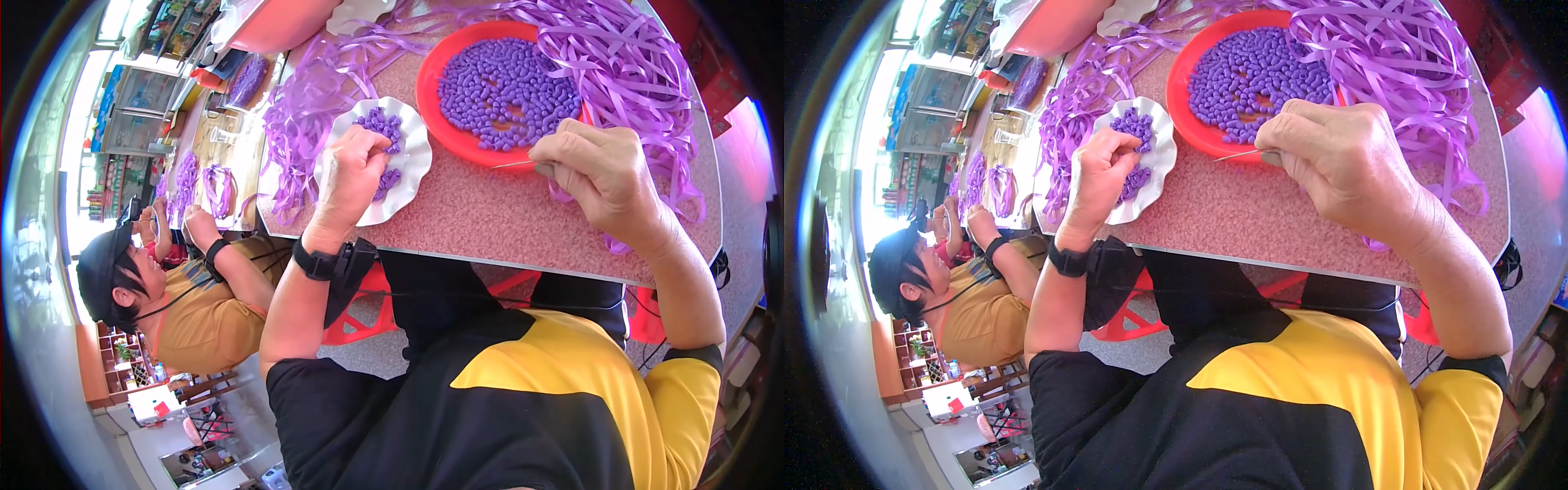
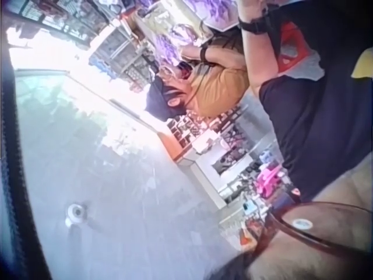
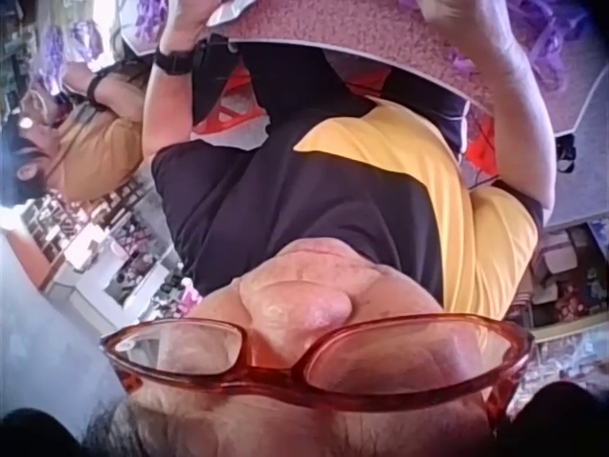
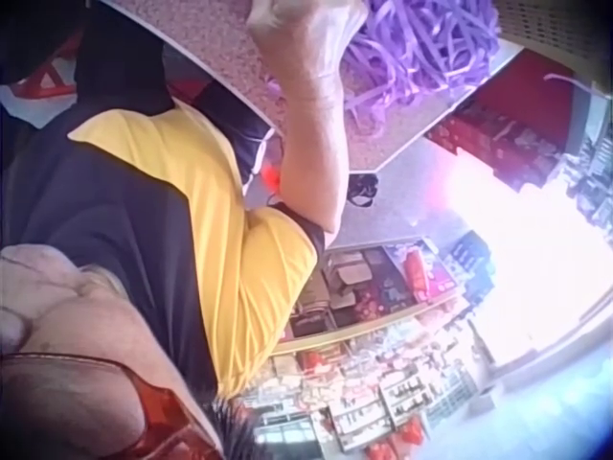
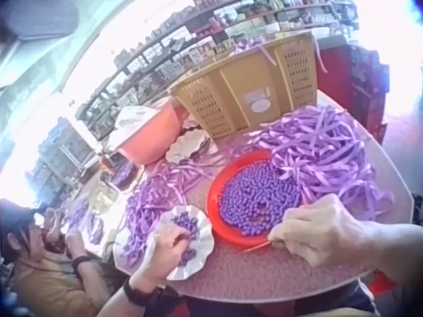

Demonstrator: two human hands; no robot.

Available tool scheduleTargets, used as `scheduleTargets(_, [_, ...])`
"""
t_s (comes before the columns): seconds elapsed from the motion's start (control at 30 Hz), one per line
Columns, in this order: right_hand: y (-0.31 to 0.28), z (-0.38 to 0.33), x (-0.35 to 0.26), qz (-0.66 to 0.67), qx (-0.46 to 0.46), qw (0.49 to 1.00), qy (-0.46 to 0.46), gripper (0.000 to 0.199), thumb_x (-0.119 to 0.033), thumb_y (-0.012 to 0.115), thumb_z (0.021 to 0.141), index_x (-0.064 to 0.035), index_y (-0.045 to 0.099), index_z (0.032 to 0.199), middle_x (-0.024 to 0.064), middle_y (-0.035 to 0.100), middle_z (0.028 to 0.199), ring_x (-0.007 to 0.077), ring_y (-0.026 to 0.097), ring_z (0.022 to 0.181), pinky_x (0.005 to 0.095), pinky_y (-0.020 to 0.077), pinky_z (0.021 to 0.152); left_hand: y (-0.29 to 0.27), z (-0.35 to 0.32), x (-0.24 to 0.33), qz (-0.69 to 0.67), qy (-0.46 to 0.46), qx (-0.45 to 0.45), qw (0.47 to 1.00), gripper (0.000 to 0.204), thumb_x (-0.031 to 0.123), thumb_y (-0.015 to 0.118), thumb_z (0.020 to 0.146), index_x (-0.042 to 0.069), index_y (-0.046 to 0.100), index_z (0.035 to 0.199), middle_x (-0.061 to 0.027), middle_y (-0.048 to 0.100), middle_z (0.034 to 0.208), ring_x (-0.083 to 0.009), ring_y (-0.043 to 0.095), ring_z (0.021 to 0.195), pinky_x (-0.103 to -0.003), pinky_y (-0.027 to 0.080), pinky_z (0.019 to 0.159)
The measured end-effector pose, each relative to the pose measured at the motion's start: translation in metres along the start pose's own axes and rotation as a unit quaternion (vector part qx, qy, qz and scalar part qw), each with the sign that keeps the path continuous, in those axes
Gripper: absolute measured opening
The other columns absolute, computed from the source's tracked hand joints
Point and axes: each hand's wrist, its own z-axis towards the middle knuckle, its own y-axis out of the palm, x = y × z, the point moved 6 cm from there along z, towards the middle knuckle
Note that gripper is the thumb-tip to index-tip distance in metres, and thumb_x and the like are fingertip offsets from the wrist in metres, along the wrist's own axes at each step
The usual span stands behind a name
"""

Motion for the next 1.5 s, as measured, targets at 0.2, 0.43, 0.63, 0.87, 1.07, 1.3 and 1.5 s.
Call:
scheduleTargets(0.2, [0.001, -0.001, 0.000, -0.003, 0.000, 1.000, -0.002, 0.019, 0.012, 0.061, 0.077, 0.0004, 0.064, 0.092, 0.0087, 0.062, 0.071, 0.0195, 0.063, 0.058, 0.0276, 0.0472, 0.050, -0.002, -0.002, -0.001, 0.016, 0.017, 0.004, 1.000, 0.017, -0.002, 0.072, 0.071, 0.003, 0.070, 0.088, -0.0089, 0.063, 0.081, -0.0223, 0.064, 0.073, -0.033, 0.049, 0.065])
scheduleTargets(0.43, [0.000, 0.000, 0.000, 0.002, 0.002, 1.000, -0.006, 0.019, 0.012, 0.061, 0.077, 0.0003, 0.064, 0.092, 0.0088, 0.062, 0.071, 0.0194, 0.062, 0.057, 0.0277, 0.0471, 0.050, 0.005, 0.004, 0.007, 0.078, 0.068, -0.012, 0.995, 0.014, 0.001, 0.072, 0.072, 0.003, 0.070, 0.086, -0.0108, 0.062, 0.083, -0.0289, 0.063, 0.079, -0.038, 0.049, 0.068])
scheduleTargets(0.63, [-0.001, -0.001, -0.003, 0.008, -0.002, 1.000, -0.001, 0.019, 0.012, 0.060, 0.077, 0.0005, 0.064, 0.092, 0.0088, 0.061, 0.071, 0.0197, 0.062, 0.058, 0.0279, 0.0471, 0.050, 0.006, 0.002, 0.004, 0.070, 0.038, -0.005, 0.997, 0.009, 0.002, 0.070, 0.073, 0.002, 0.069, 0.082, -0.0122, 0.061, 0.083, -0.0328, 0.062, 0.080, -0.040, 0.049, 0.070])
scheduleTargets(0.87, [-0.005, -0.003, 0.000, -0.010, 0.004, 0.999, 0.033, 0.019, 0.011, 0.063, 0.078, 0.0004, 0.065, 0.094, 0.0101, 0.062, 0.073, 0.0224, 0.063, 0.062, 0.0299, 0.0483, 0.056, 0.000, -0.005, 0.052, -0.302, -0.129, -0.027, 0.944, 0.004, -0.001, 0.070, 0.083, -0.001, 0.067, 0.086, -0.0065, 0.070, 0.080, -0.0078, 0.060, 0.059, -0.021, 0.044, 0.049])
scheduleTargets(1.07, [0.003, -0.001, 0.001, 0.029, 0.016, 0.998, 0.044, 0.024, 0.011, 0.065, 0.078, -0.0015, 0.068, 0.098, 0.0108, 0.063, 0.077, 0.0250, 0.064, 0.067, 0.0313, 0.0497, 0.060, 0.034, -0.022, 0.089, -0.577, -0.145, -0.018, 0.804, 0.016, -0.005, 0.070, 0.082, -0.005, 0.065, 0.097, -0.0092, 0.068, 0.084, -0.0103, 0.059, 0.060, -0.022, 0.046, 0.051])
scheduleTargets(1.3, [0.008, -0.006, 0.001, 0.034, -0.004, 0.998, 0.060, 0.029, 0.014, 0.063, 0.075, -0.0023, 0.068, 0.099, 0.0114, 0.064, 0.078, 0.0255, 0.065, 0.068, 0.0317, 0.0505, 0.060, 0.055, -0.029, 0.099, -0.607, -0.140, 0.024, 0.782, 0.017, -0.006, 0.066, 0.083, -0.004, 0.063, 0.100, -0.0113, 0.066, 0.087, -0.0156, 0.060, 0.061, -0.026, 0.047, 0.054])
scheduleTargets(1.5, [0.006, -0.006, 0.001, 0.030, -0.010, 0.997, 0.068, 0.029, 0.014, 0.062, 0.075, -0.0022, 0.068, 0.099, 0.0124, 0.066, 0.081, 0.0272, 0.066, 0.070, 0.0323, 0.0524, 0.063, 0.057, -0.029, 0.101, -0.632, -0.134, 0.048, 0.761, 0.016, -0.005, 0.067, 0.085, -0.004, 0.063, 0.100, -0.0113, 0.066, 0.087, -0.0161, 0.060, 0.060, -0.026, 0.047, 0.055])
